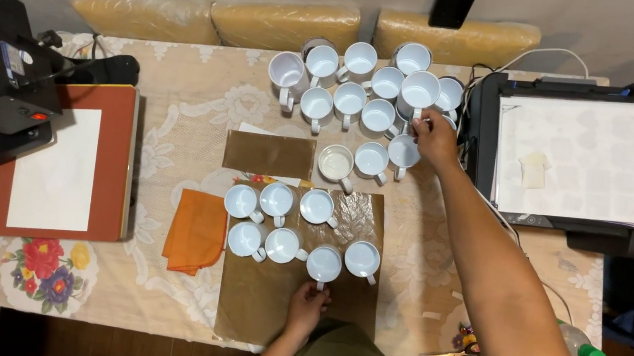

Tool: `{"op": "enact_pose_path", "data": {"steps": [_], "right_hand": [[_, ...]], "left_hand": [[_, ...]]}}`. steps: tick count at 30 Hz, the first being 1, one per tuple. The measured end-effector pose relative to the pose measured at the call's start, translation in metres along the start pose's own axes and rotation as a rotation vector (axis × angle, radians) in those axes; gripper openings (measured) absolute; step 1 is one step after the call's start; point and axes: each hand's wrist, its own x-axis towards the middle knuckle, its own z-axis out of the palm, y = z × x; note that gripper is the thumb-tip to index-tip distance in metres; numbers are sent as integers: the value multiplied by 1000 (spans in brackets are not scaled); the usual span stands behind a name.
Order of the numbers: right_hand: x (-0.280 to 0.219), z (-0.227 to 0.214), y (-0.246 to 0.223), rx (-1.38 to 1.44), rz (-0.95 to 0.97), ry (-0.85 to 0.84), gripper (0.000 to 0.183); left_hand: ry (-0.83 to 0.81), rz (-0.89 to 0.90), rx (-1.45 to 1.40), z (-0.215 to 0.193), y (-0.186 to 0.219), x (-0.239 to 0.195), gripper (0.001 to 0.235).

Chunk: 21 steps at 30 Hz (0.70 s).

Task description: Preparing small printed designs by peeling them and placing them on a template, then using a heat press machine to transfer designs onto items.

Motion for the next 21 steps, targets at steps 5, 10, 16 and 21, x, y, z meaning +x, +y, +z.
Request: {"op": "enact_pose_path", "data": {"steps": [5, 10, 16, 21], "right_hand": [[-17, -6, -20, -48, 46, -35, 17], [-28, -9, -17, -130, 81, -54, 18], [-25, -4, 7, -171, 16, 20, 20], [-83, 15, 25, -151, -177, 85, 6]], "left_hand": [[-7, -17, 15, 1, 0, 5, 14], [-17, 8, 24, 2, -3, 7, 11], [-9, -7, 79, 5, 16, -6, 10], [1, 75, 159, 7, 22, -10, 25]]}}
